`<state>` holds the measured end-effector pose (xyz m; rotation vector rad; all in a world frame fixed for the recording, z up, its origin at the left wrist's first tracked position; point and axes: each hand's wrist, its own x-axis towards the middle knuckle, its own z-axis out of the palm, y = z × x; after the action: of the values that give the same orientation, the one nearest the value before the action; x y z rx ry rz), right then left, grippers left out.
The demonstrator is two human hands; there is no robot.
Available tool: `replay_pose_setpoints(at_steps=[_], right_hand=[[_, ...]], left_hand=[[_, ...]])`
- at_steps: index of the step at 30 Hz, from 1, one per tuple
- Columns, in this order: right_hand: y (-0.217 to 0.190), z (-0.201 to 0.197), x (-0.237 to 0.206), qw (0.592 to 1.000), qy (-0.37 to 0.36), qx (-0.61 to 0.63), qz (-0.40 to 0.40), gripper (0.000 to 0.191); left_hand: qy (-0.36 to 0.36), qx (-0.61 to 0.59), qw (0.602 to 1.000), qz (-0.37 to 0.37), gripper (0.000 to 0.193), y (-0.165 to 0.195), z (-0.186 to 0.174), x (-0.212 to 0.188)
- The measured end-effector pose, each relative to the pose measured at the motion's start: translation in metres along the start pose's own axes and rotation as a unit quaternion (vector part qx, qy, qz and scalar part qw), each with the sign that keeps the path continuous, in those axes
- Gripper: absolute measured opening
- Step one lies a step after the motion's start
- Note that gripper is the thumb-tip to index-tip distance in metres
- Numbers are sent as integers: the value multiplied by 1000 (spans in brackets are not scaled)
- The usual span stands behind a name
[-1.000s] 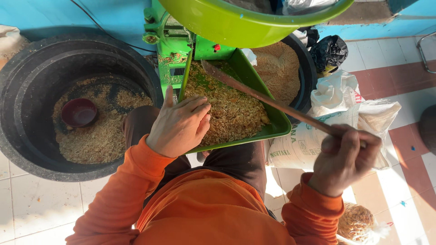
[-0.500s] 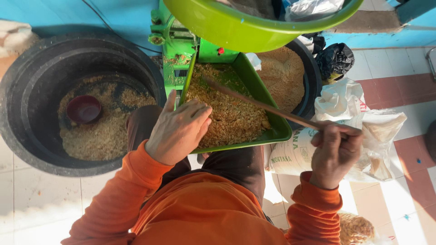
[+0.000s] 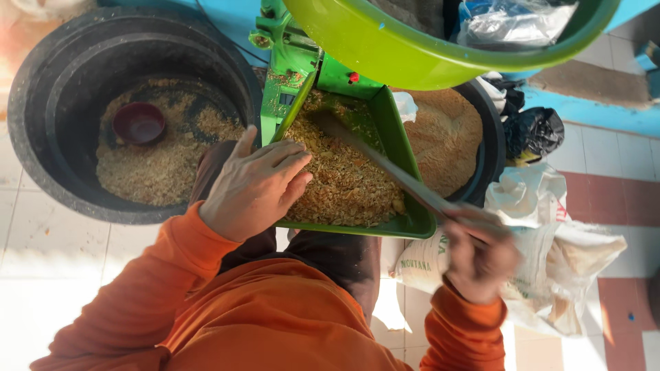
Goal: The person sits at a green grain mill and uses a scoop to move cracked grain from the collection tray into the machine's hopper. They then stir and level the milled flour in a large black basin with the scoop and scoop the finished flour toward a bag.
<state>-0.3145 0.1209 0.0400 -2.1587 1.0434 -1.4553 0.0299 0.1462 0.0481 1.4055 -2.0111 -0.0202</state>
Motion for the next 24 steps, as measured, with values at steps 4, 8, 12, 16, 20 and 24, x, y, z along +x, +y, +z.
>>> replay_pose_setpoints(at_steps=[4, 8, 12, 16, 20, 24], right_hand=[[21, -35, -15, 986, 103, 130, 28, 29], [63, -25, -23, 957, 120, 258, 52, 31], [97, 6, -23, 937, 109, 321, 84, 28], [119, 17, -19, 922, 101, 364, 80, 22], [144, 23, -11, 912, 114, 389, 56, 17], [166, 37, 10, 907, 101, 408, 32, 17]], left_hand=[[-18, 40, 999, 3, 20, 3, -5, -1], [-200, 114, 971, -70, 11, 7, 4, 1], [4, 135, 991, -3, 14, 5, 11, 2], [95, 81, 990, -63, 12, 7, 8, -7], [127, 54, 983, -119, 11, 17, 2, -26], [150, 14, 974, -171, 14, 24, 4, -38]])
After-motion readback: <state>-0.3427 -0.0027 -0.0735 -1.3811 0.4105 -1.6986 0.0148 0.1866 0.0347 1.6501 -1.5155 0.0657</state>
